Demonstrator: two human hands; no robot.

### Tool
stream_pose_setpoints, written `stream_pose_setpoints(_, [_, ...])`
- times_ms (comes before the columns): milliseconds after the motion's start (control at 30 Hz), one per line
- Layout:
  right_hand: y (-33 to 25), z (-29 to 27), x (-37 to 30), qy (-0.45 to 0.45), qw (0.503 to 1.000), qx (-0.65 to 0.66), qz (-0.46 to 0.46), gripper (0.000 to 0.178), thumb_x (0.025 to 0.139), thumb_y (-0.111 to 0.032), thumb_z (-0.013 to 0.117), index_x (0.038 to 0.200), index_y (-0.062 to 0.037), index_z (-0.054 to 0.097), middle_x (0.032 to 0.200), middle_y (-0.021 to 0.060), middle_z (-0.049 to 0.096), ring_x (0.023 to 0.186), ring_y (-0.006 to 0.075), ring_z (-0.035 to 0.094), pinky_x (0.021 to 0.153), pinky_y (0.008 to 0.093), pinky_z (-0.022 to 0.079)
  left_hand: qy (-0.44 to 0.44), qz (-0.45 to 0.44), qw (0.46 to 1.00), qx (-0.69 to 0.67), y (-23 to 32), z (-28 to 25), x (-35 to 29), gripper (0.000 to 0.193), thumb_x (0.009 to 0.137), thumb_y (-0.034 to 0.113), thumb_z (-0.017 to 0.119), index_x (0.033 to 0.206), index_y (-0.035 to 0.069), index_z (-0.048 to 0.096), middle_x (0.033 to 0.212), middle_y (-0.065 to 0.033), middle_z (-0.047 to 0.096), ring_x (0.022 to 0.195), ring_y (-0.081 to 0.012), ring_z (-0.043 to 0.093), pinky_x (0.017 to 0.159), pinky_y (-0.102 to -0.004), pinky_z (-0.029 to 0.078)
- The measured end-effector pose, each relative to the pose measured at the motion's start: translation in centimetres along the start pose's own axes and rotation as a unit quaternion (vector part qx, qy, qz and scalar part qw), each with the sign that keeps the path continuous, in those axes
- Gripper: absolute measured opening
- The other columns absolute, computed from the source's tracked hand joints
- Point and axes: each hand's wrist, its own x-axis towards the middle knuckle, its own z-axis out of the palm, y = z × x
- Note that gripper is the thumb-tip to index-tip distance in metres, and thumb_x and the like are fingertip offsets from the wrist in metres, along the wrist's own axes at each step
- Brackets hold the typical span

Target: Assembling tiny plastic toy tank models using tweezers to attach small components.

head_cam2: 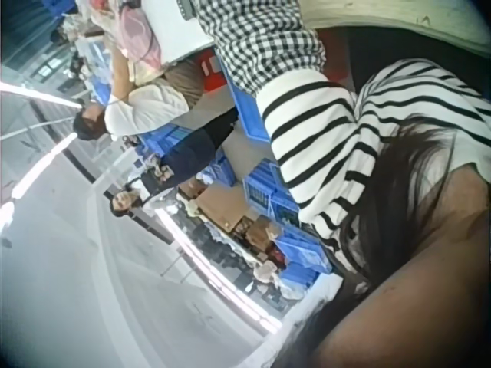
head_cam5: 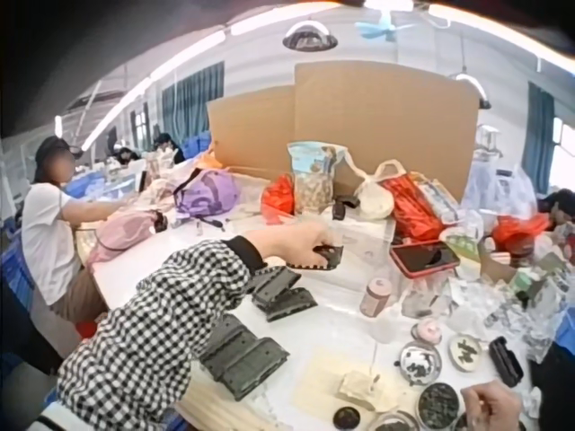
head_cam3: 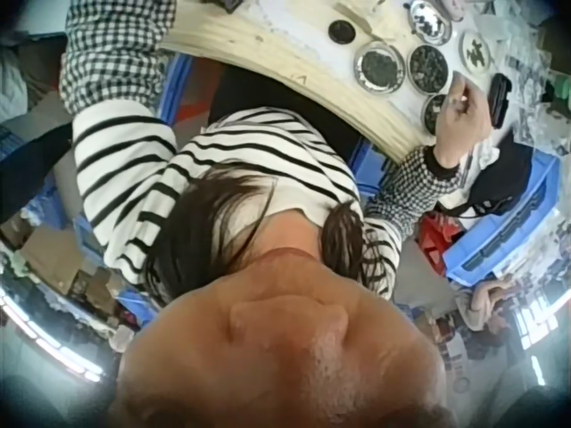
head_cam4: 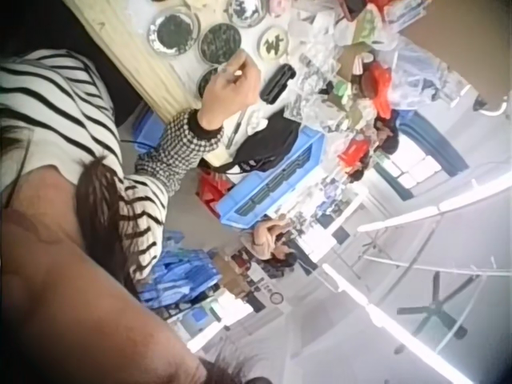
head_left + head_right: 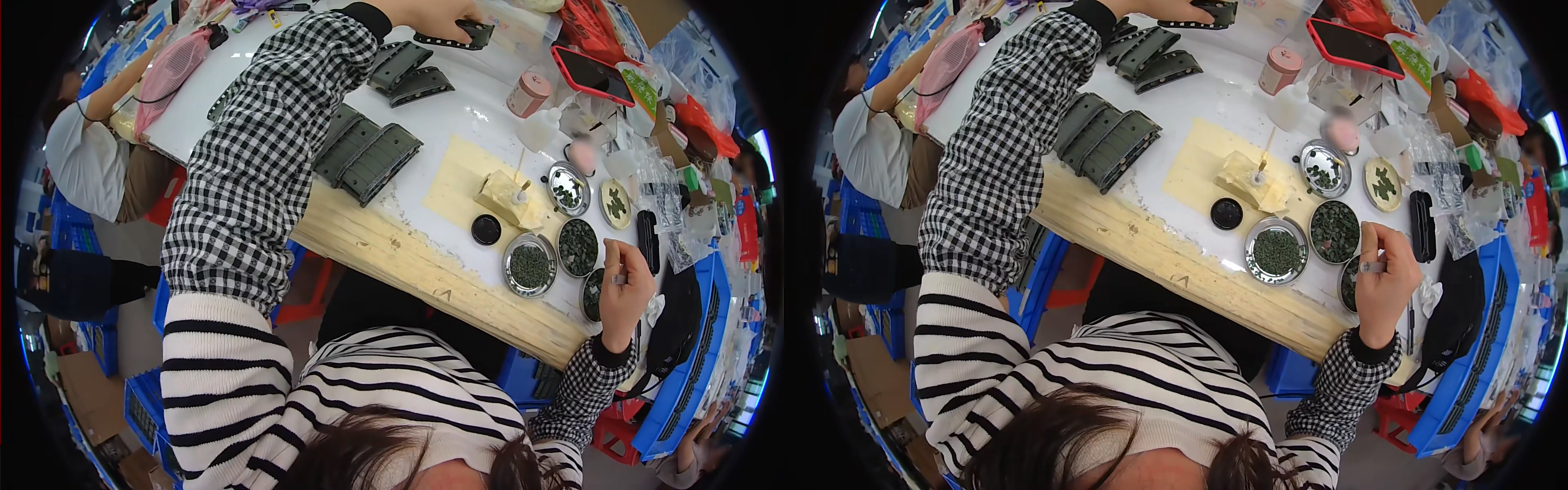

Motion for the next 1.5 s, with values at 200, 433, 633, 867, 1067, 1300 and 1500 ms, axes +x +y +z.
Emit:
stream_pose_setpoints(200, [-0.1,0.1,0.1,-0.005,1.0,0.02,-0.011,0.008,0.088,-0.008,0.064,0.088,0.0004,0.066,0.067,0.0062,0.057,0.054,0.0099,0.046,0.049,0.0248,0.034,0.107,0.083,0.983,0.121,-0.9,-3.2,-3.6,0.025,0.073,0.017,0.072,0.09,0.0,0.064,0.084,-0.0194,0.061,0.084,-0.0287,0.06,0.072,-0.0376,0.046])
stream_pose_setpoints(433, [-0.3,-0.2,-0.2,-0.006,1.0,0.011,0.021,0.008,0.089,-0.007,0.064,0.089,0.0011,0.066,0.065,0.0041,0.054,0.055,0.0081,0.043,0.049,0.0243,0.033,0.129,-0.079,0.987,0.056,3.5,-7.3,-13.0,0.027,0.078,0.013,0.072,0.098,-0.002,0.063,0.089,-0.0162,0.059,0.085,-0.0277,0.058,0.074,-0.0355,0.046])
stream_pose_setpoints(633, [0.3,0.1,-0.4,0.018,1.0,0.02,-0.015,0.009,0.09,-0.007,0.063,0.089,0.0015,0.065,0.063,0.0026,0.052,0.054,0.0066,0.04,0.048,0.0235,0.03,0.157,-0.248,0.944,0.151,0.1,-8.0,-29.4,0.035,0.089,0.013,0.062,0.119,-0.005,0.057,0.097,-0.0072,0.066,0.087,-0.0159,0.064,0.083,-0.0275,0.051])
stream_pose_setpoints(867, [0.6,0.1,-0.4,0.032,0.999,0.006,-0.031,0.008,0.091,-0.006,0.061,0.091,0.0008,0.066,0.065,0.0021,0.054,0.055,0.0056,0.041,0.048,0.0231,0.029,0.18,-0.5,0.845,0.067,-2.7,-5.3,-36.9,0.033,0.079,0.019,0.066,0.103,-0.003,0.066,0.084,-0.0161,0.069,0.077,-0.0225,0.067,0.07,-0.0339,0.051])
stream_pose_setpoints(1067, [0.2,0.3,-0.5,0.058,0.998,-0.009,-0.034,0.01,0.091,-0.009,0.063,0.091,0.0001,0.067,0.066,0.0019,0.054,0.054,0.0057,0.039,0.048,0.0231,0.027,0.154,-0.575,0.794,0.121,-9.8,-4.4,-38.4,0.035,0.075,0.025,0.067,0.098,-0.001,0.069,0.082,-0.0178,0.069,0.076,-0.0273,0.068,0.071,-0.0369,0.052])
stream_pose_setpoints(1300, [-0.7,-0.2,-1.2,0.07,0.997,-0.025,-0.037,0.008,0.09,-0.005,0.063,0.089,0.0009,0.067,0.063,0.0018,0.052,0.053,0.0053,0.038,0.047,0.023,0.028,0.12,-0.587,0.791,0.127,-10.7,-3.0,-37.3,0.036,0.075,0.027,0.068,0.096,-0.002,0.069,0.083,-0.0186,0.069,0.074,-0.0286,0.068,0.071,-0.038,0.051])
stream_pose_setpoints(1500, [-1.5,-0.5,-1.4,0.069,0.997,-0.008,-0.027,0.006,0.088,-0.004,0.063,0.089,0.0009,0.067,0.064,0.0017,0.054,0.052,0.0057,0.039,0.048,0.0228,0.03,0.259,-0.498,0.82,0.107,-8.5,-3.2,-38.4,0.044,0.079,0.028,0.067,0.108,-0.005,0.064,0.094,-0.0198,0.068,0.082,-0.0257,0.066,0.075,-0.0361,0.05])
